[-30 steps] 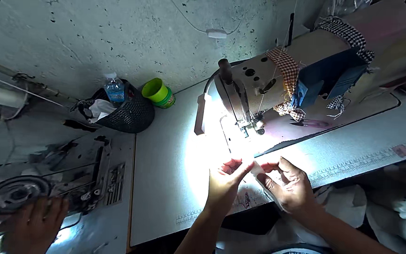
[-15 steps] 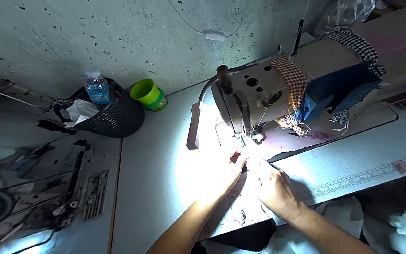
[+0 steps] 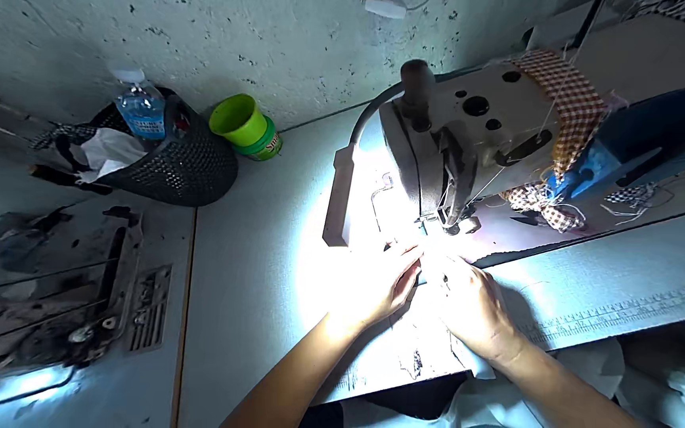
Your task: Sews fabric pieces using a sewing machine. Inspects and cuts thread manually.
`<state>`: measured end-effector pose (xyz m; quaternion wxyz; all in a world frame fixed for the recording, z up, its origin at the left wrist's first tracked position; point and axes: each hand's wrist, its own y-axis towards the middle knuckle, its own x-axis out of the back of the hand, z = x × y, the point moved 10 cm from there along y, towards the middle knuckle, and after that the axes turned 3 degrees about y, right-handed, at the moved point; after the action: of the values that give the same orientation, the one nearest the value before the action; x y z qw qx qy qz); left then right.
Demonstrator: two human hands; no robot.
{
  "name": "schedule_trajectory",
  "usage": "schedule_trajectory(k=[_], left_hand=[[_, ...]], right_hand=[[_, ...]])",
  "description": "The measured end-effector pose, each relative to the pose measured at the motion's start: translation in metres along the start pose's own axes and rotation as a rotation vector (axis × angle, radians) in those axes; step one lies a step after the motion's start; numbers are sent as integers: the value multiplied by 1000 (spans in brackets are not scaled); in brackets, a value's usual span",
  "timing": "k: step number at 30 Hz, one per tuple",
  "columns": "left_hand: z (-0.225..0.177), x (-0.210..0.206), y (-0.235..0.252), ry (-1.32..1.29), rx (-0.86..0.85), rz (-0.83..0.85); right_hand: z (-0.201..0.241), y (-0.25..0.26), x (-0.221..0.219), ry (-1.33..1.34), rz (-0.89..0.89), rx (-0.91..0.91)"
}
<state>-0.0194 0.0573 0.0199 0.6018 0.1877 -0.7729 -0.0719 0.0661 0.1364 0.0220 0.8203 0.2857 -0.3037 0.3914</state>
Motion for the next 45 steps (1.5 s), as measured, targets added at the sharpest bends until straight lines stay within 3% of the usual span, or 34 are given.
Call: schedule_trajectory(k=[21, 29, 34, 38, 45], left_hand=[[16, -6, -2, -60, 54, 30], [5, -2, -1, -20, 52, 45], [-11, -4, -8, 59, 150, 151], [-14, -7, -11, 78, 169, 111], [-11, -6, -12, 52, 179, 87]], right_hand=[[-5, 6, -3, 86, 0, -43], [-28, -102, 27, 261, 97, -242], [-58, -160, 14, 735, 175, -489], [-69, -176, -18, 1025, 316, -662], [-62, -171, -8, 875, 280, -429]])
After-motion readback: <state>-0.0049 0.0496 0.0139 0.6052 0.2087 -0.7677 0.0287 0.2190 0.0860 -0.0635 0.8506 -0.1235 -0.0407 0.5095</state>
